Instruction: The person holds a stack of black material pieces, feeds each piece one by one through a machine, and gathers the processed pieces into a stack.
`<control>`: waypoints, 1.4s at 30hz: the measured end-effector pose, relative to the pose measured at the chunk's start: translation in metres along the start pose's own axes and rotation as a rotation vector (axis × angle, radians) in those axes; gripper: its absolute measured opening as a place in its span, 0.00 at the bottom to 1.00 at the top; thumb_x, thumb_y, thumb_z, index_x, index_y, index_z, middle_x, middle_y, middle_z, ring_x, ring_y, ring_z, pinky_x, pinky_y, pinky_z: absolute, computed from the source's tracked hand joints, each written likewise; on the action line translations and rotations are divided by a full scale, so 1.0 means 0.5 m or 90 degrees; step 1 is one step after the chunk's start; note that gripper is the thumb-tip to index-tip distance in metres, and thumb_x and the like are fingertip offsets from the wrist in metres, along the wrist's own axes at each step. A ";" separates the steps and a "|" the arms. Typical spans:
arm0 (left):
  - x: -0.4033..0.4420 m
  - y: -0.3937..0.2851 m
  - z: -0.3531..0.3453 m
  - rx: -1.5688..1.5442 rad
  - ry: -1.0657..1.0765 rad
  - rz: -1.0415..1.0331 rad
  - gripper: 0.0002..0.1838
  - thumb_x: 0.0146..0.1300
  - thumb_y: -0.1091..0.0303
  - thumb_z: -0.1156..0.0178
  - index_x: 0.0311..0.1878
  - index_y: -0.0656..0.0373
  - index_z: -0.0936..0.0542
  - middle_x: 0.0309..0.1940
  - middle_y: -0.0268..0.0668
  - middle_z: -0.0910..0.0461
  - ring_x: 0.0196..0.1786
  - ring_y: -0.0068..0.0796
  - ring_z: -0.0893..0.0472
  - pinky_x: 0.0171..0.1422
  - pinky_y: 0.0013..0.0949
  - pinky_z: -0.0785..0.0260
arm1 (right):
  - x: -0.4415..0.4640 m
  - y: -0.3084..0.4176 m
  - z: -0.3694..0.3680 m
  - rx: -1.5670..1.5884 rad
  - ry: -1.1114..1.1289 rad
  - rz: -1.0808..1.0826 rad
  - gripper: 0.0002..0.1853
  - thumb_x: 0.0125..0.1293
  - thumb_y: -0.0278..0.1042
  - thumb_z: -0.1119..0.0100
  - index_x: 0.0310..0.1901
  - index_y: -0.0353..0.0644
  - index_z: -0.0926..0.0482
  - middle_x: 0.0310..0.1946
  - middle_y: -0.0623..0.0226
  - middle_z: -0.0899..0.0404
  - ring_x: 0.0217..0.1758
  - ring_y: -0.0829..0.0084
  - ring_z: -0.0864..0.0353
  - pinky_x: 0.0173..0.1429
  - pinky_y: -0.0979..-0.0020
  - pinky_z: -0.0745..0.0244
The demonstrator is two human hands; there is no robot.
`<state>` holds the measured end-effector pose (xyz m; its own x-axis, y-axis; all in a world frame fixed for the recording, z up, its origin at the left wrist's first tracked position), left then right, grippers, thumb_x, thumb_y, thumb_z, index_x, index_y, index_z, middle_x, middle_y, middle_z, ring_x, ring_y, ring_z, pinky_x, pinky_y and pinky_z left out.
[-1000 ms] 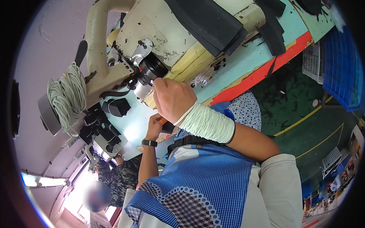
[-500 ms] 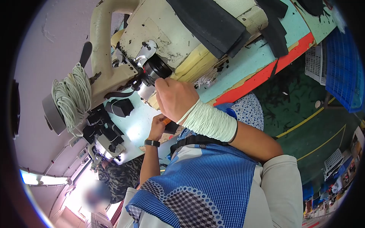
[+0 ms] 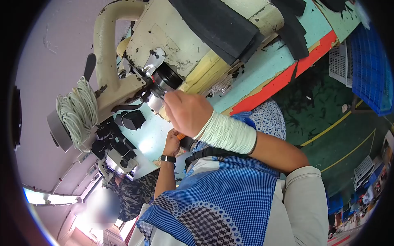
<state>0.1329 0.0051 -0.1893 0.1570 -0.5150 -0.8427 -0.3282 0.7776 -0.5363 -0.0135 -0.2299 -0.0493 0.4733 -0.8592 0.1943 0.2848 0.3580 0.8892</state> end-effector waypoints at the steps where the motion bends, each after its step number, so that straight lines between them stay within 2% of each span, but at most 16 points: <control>1: -0.006 0.013 0.011 0.004 0.023 0.021 0.13 0.66 0.80 0.44 0.53 0.69 0.22 0.46 0.44 0.17 0.45 0.25 0.18 0.52 0.25 0.26 | 0.004 -0.002 0.013 0.071 -0.020 0.019 0.09 0.55 0.26 0.41 0.35 0.36 0.31 0.26 0.58 0.25 0.21 0.59 0.19 0.25 0.64 0.22; 5: -0.067 -0.018 0.032 -0.130 0.066 -0.032 0.13 0.64 0.76 0.40 0.51 0.69 0.22 0.44 0.42 0.16 0.44 0.26 0.18 0.51 0.27 0.26 | -0.005 0.009 -0.034 -0.097 0.155 -0.112 0.08 0.65 0.29 0.43 0.39 0.34 0.29 0.27 0.55 0.23 0.27 0.56 0.18 0.28 0.62 0.24; 8: -0.119 -0.104 0.008 -0.179 0.043 -0.084 0.14 0.63 0.71 0.36 0.49 0.70 0.22 0.42 0.40 0.16 0.42 0.25 0.18 0.50 0.28 0.26 | 0.009 0.057 0.070 0.240 0.061 -0.054 0.05 0.61 0.27 0.40 0.34 0.37 0.26 0.25 0.57 0.23 0.24 0.60 0.21 0.27 0.68 0.27; 10: -0.143 -0.148 -0.004 -0.151 0.082 -0.129 0.15 0.63 0.67 0.35 0.45 0.71 0.21 0.39 0.39 0.16 0.39 0.24 0.18 0.47 0.26 0.27 | 0.041 0.028 0.222 0.130 -0.105 -0.057 0.02 0.64 0.24 0.45 0.34 0.40 0.22 0.26 0.68 0.21 0.25 0.81 0.25 0.29 0.77 0.31; 12: -0.157 -0.187 -0.014 -0.129 0.081 -0.132 0.13 0.64 0.67 0.35 0.43 0.69 0.19 0.35 0.35 0.16 0.37 0.21 0.20 0.44 0.24 0.29 | 0.078 -0.046 0.385 -0.024 -0.298 -0.208 0.08 0.65 0.35 0.37 0.37 0.39 0.20 0.25 0.74 0.20 0.26 0.83 0.24 0.33 0.74 0.26; 16: -0.137 -0.237 -0.008 0.083 0.047 -0.128 0.11 0.66 0.65 0.37 0.39 0.66 0.18 0.31 0.28 0.19 0.32 0.17 0.26 0.38 0.22 0.34 | 0.191 -0.345 0.574 -0.502 -0.317 -0.041 0.20 0.68 0.45 0.42 0.49 0.36 0.18 0.41 0.56 0.14 0.44 0.66 0.14 0.53 0.70 0.25; 18: -0.108 -0.247 0.021 0.272 0.048 -0.119 0.11 0.66 0.66 0.37 0.39 0.66 0.19 0.30 0.28 0.19 0.32 0.18 0.26 0.38 0.23 0.33 | 0.225 -0.459 0.530 -0.618 -0.112 -0.150 0.21 0.66 0.50 0.42 0.45 0.39 0.16 0.35 0.56 0.14 0.40 0.57 0.14 0.47 0.66 0.22; 19: -0.103 -0.252 0.023 0.238 0.028 -0.136 0.13 0.67 0.63 0.39 0.38 0.65 0.20 0.30 0.27 0.21 0.32 0.14 0.27 0.38 0.21 0.35 | 0.220 -0.409 0.534 -0.595 -0.159 -0.131 0.25 0.65 0.56 0.44 0.49 0.42 0.16 0.39 0.49 0.16 0.48 0.47 0.17 0.54 0.63 0.24; 22: -0.091 -0.264 0.034 0.219 -0.007 -0.182 0.14 0.70 0.60 0.41 0.39 0.65 0.20 0.30 0.25 0.21 0.33 0.11 0.28 0.38 0.19 0.36 | 0.171 -0.158 0.514 -0.204 -0.335 -0.025 0.11 0.68 0.35 0.39 0.47 0.41 0.15 0.37 0.67 0.13 0.37 0.83 0.18 0.44 0.79 0.25; 25: -0.074 -0.267 0.054 0.213 0.000 -0.214 0.14 0.70 0.61 0.42 0.40 0.65 0.19 0.32 0.26 0.20 0.34 0.11 0.27 0.39 0.19 0.35 | 0.124 0.031 0.320 -0.120 -0.015 -0.044 0.09 0.62 0.28 0.38 0.42 0.35 0.17 0.34 0.64 0.14 0.34 0.81 0.18 0.42 0.77 0.24; 27: -0.059 -0.288 0.037 0.221 0.012 -0.241 0.14 0.71 0.61 0.43 0.40 0.66 0.19 0.31 0.26 0.20 0.33 0.11 0.27 0.39 0.20 0.35 | 0.114 0.067 0.185 -0.027 0.097 0.132 0.10 0.57 0.26 0.37 0.42 0.37 0.18 0.30 0.59 0.18 0.33 0.62 0.18 0.38 0.67 0.23; 30: -0.045 -0.364 -0.039 0.336 0.044 -0.354 0.15 0.71 0.62 0.44 0.37 0.67 0.20 0.26 0.27 0.24 0.30 0.14 0.31 0.34 0.25 0.38 | 0.110 0.050 0.046 -0.223 0.178 0.201 0.18 0.55 0.34 0.34 0.47 0.37 0.21 0.36 0.62 0.20 0.49 0.57 0.25 0.52 0.57 0.31; 36: -0.015 -0.371 -0.045 0.414 -0.020 -0.390 0.16 0.72 0.62 0.45 0.38 0.68 0.19 0.29 0.31 0.21 0.34 0.17 0.27 0.40 0.26 0.34 | 0.069 0.111 0.173 -0.244 0.119 0.093 0.07 0.55 0.23 0.32 0.37 0.38 0.17 0.32 0.61 0.17 0.31 0.61 0.19 0.39 0.61 0.25; 39: -0.022 -0.336 0.007 0.131 0.022 -0.369 0.11 0.70 0.67 0.42 0.43 0.66 0.18 0.40 0.32 0.18 0.42 0.19 0.22 0.50 0.26 0.30 | 0.074 0.177 0.277 -0.350 -0.174 0.152 0.09 0.53 0.19 0.31 0.38 0.38 0.16 0.36 0.60 0.16 0.36 0.62 0.17 0.42 0.67 0.22; 40: -0.037 -0.343 -0.020 0.067 0.123 -0.211 0.09 0.67 0.70 0.40 0.45 0.66 0.19 0.39 0.32 0.18 0.44 0.18 0.22 0.51 0.25 0.30 | 0.088 0.183 0.289 -0.420 -0.255 0.207 0.10 0.53 0.18 0.30 0.38 0.38 0.16 0.37 0.61 0.15 0.38 0.63 0.16 0.43 0.69 0.22; 42: -0.060 -0.378 -0.045 0.134 0.189 -0.159 0.10 0.65 0.72 0.38 0.47 0.68 0.19 0.39 0.32 0.18 0.45 0.17 0.22 0.53 0.24 0.30 | 0.134 0.133 0.236 -0.532 -0.080 0.253 0.08 0.52 0.23 0.30 0.36 0.37 0.16 0.33 0.60 0.17 0.35 0.59 0.19 0.44 0.65 0.24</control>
<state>0.1692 -0.1347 -0.0616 -0.0775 -0.7542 -0.6521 -0.1126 0.6565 -0.7459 -0.0615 -0.3067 0.0717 0.5845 -0.6331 0.5075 0.6515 0.7390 0.1714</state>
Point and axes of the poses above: each hand's wrist, its own x-axis towards the middle knuckle, its own z-axis out of the back of the hand, y = z × x, the point moved 8 cm from there along x, towards the middle knuckle
